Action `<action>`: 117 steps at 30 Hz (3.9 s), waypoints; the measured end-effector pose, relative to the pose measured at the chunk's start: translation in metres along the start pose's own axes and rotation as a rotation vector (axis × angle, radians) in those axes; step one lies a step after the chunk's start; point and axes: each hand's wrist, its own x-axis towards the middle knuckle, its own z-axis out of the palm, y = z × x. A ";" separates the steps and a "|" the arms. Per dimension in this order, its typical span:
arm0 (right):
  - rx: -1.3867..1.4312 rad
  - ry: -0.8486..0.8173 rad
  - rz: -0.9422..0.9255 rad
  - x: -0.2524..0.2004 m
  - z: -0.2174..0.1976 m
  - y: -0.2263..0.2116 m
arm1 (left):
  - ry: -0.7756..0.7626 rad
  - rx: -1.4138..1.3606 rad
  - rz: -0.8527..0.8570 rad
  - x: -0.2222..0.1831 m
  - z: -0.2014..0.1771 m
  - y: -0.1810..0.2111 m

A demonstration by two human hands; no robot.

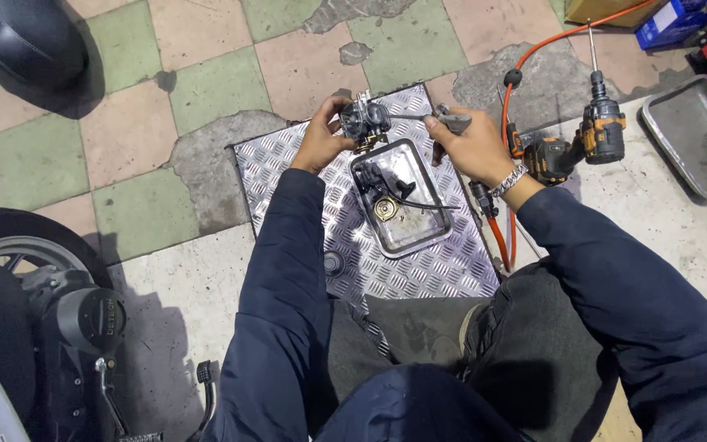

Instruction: Cleaning and disassembling a motorcycle carburetor using spray cleaner and a screwdriver

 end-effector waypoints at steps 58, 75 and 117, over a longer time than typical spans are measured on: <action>0.259 -0.164 -0.011 -0.003 -0.011 -0.019 | -0.136 -0.016 -0.071 -0.010 -0.003 0.022; 0.294 -0.137 0.066 -0.040 -0.037 -0.045 | -0.301 0.085 0.074 -0.027 0.016 0.110; 0.813 -0.032 -0.069 0.005 0.004 0.000 | -0.133 -0.242 -0.155 -0.056 0.070 0.118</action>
